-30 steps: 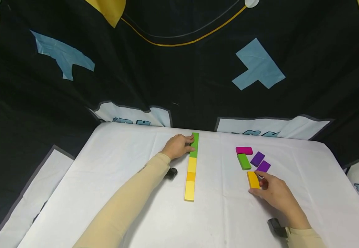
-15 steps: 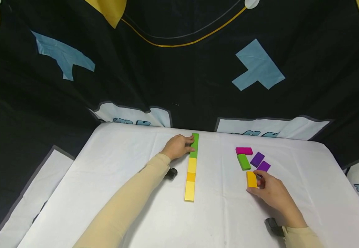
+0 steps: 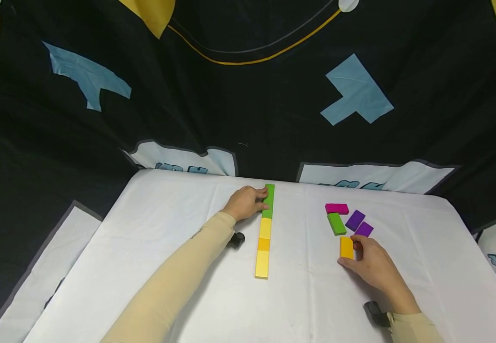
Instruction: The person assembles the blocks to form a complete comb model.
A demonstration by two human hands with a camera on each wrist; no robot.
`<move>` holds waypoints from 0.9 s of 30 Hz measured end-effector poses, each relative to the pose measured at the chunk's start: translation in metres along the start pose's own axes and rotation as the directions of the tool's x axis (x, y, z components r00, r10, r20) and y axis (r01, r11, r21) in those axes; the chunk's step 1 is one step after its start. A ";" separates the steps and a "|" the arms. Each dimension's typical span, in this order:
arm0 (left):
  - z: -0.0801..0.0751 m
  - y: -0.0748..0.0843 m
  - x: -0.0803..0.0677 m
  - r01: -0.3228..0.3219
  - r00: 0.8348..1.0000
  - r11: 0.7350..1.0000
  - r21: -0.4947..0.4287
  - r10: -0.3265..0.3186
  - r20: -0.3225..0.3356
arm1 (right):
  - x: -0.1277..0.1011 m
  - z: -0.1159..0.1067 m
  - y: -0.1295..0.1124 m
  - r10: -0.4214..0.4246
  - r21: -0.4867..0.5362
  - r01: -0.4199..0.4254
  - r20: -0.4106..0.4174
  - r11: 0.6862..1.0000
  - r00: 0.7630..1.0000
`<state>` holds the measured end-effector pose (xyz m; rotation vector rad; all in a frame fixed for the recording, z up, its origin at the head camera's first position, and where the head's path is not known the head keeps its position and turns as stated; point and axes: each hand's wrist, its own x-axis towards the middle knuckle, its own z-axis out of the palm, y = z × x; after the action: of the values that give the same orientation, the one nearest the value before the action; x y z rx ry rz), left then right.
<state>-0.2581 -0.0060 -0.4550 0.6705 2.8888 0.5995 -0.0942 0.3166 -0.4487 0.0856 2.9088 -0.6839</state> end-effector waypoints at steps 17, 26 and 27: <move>0.000 0.000 0.000 -0.007 1.000 1.000 -0.004 0.007 -0.005 | -0.005 0.001 -0.006 -0.001 0.030 0.002 -0.054 1.000 0.999; -0.001 0.000 0.000 -0.014 1.000 1.000 0.018 0.014 -0.008 | -0.012 0.001 -0.018 -0.063 0.042 0.067 -0.092 0.997 0.994; -0.001 0.000 0.000 -0.014 1.000 1.000 0.018 0.014 -0.008 | -0.012 0.001 -0.020 -0.070 0.043 0.074 -0.094 0.996 0.993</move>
<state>-0.2578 -0.0062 -0.4541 0.6923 2.9030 0.5805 -0.0837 0.2983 -0.4385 0.0179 2.9977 -0.7791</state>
